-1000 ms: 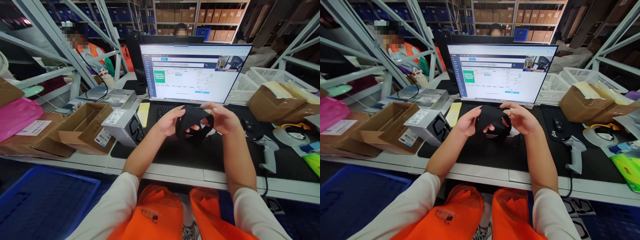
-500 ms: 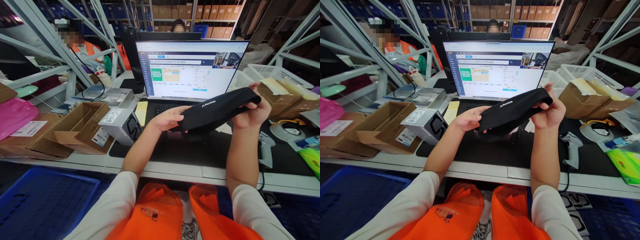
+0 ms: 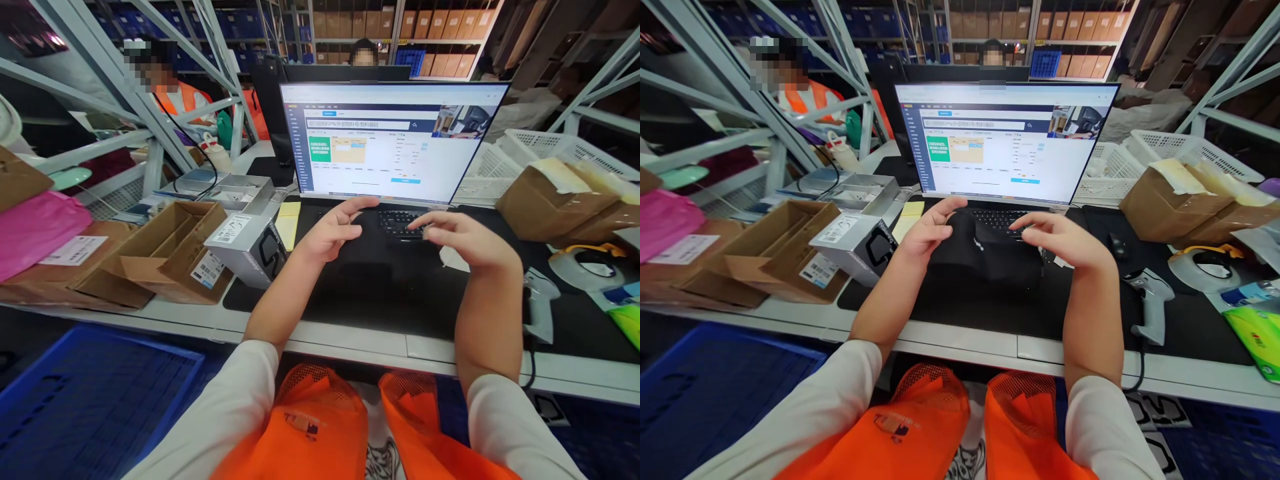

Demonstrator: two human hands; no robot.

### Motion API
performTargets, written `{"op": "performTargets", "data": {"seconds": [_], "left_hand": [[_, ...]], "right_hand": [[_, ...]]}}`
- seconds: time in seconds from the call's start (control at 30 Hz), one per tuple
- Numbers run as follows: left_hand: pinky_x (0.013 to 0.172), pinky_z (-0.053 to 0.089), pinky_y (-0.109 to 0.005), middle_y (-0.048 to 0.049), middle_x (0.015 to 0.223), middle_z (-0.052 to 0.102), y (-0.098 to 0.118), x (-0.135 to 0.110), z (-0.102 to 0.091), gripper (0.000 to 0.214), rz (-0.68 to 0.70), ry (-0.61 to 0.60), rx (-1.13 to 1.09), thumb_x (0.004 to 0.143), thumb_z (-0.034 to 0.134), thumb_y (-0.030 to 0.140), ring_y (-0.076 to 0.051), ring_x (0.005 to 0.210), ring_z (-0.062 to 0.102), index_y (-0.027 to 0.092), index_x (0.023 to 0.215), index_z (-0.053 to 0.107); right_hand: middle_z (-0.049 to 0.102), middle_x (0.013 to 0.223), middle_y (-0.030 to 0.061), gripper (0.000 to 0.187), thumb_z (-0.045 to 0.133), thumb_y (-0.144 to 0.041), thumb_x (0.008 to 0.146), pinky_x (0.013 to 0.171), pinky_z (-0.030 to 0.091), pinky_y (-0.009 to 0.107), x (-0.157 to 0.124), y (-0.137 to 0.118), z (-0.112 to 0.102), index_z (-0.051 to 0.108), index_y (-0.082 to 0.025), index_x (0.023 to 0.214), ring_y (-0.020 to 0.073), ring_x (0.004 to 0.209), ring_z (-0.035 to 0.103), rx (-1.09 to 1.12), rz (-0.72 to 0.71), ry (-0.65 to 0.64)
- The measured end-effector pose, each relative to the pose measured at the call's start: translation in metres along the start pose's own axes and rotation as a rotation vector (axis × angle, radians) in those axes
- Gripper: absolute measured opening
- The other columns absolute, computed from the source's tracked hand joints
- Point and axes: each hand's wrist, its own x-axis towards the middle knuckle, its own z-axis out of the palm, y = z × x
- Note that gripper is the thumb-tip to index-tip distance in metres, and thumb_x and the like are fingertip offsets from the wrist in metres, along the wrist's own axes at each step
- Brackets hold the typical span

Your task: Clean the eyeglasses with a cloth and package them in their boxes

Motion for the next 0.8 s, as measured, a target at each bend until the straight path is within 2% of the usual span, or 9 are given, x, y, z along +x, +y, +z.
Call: {"op": "performTargets", "data": {"seconds": [0.1,0.2,0.27,0.37,0.43,0.53,0.63,0.7,0.8], "left_hand": [[0.068,0.056,-0.026,-0.001,0.081,0.072,0.002,-0.007,0.007,0.06,-0.094,-0.089,0.001,0.064,0.092,0.039,-0.018,0.071,0.071,0.025,0.119,0.069],[0.065,0.055,-0.024,0.0003,0.072,0.068,0.006,-0.011,0.009,0.058,-0.164,-0.14,0.021,0.068,0.09,0.035,-0.015,0.062,0.067,0.022,0.121,0.069],[0.065,0.055,-0.024,-0.0001,0.073,0.069,0.01,-0.011,0.008,0.057,-0.189,-0.147,0.048,0.07,0.089,0.033,-0.015,0.062,0.068,0.022,0.122,0.068],[0.066,0.056,-0.025,-0.0018,0.075,0.071,0.012,-0.009,0.004,0.059,-0.194,-0.142,0.069,0.071,0.089,0.033,-0.018,0.067,0.071,0.021,0.125,0.067],[0.068,0.058,-0.027,-0.0027,0.077,0.071,0.011,-0.008,0.002,0.061,-0.194,-0.152,0.065,0.071,0.089,0.034,-0.02,0.071,0.072,0.021,0.126,0.067],[0.068,0.058,-0.027,-0.003,0.079,0.072,0.008,-0.005,0.0,0.062,-0.207,-0.165,0.05,0.07,0.089,0.034,-0.02,0.07,0.072,0.022,0.127,0.067],[0.066,0.056,-0.024,-0.0029,0.081,0.073,0.008,-0.003,0.0,0.06,-0.207,-0.149,0.034,0.07,0.089,0.031,-0.017,0.068,0.071,0.022,0.126,0.068],[0.067,0.057,-0.025,-0.0036,0.085,0.075,0.008,-0.002,-0.001,0.061,-0.206,-0.128,0.022,0.071,0.088,0.03,-0.018,0.071,0.072,0.022,0.128,0.067],[0.075,0.059,-0.029,-0.0071,0.094,0.076,0.003,0.001,-0.001,0.067,-0.228,-0.137,-0.005,0.07,0.089,0.038,-0.023,0.083,0.074,0.022,0.131,0.065]], "right_hand": [[0.07,0.102,0.007,0.055,0.072,-0.059,0.082,0.082,0.053,0.035,0.007,-0.006,0.021,0.07,-0.023,0.124,0.0218,0.091,0.064,-0.072,-0.038,-0.258],[0.068,0.122,0.0104,0.063,0.074,-0.061,0.081,0.102,0.049,0.039,0.019,-0.003,0.039,0.066,-0.021,0.129,0.0251,0.115,0.063,0.15,-0.201,-0.442],[0.07,0.108,0.0097,0.062,0.075,-0.058,0.082,0.097,0.051,0.037,0.028,0.003,0.047,0.065,-0.019,0.127,0.0223,0.106,0.066,0.325,-0.258,-0.529],[0.063,0.075,0.0015,0.047,0.077,-0.052,0.083,0.081,0.053,0.03,0.037,0.009,0.053,0.069,-0.016,0.113,0.0163,0.08,0.066,0.446,-0.283,-0.59],[0.062,0.075,0.0012,0.04,0.077,-0.051,0.083,0.076,0.051,0.027,0.039,0.009,0.055,0.072,-0.016,0.102,0.0147,0.076,0.063,0.428,-0.273,-0.562],[0.068,0.09,0.0044,0.034,0.078,-0.048,0.082,0.082,0.051,0.029,0.039,0.006,0.057,0.075,-0.017,0.096,0.0169,0.086,0.063,0.362,-0.231,-0.505],[0.069,0.087,0.0051,0.031,0.079,-0.046,0.081,0.083,0.052,0.032,0.035,0.005,0.056,0.076,-0.016,0.089,0.0185,0.084,0.064,0.364,-0.189,-0.501],[0.066,0.077,0.0044,0.033,0.082,-0.047,0.076,0.073,0.052,0.031,0.032,0.005,0.052,0.073,-0.016,0.08,0.0168,0.072,0.062,0.446,-0.153,-0.385],[0.055,0.062,-0.0006,0.046,0.082,-0.061,0.067,0.054,0.045,0.027,0.026,0.004,0.043,0.063,-0.02,0.072,0.0122,0.054,0.05,0.601,-0.124,-0.083]]}}
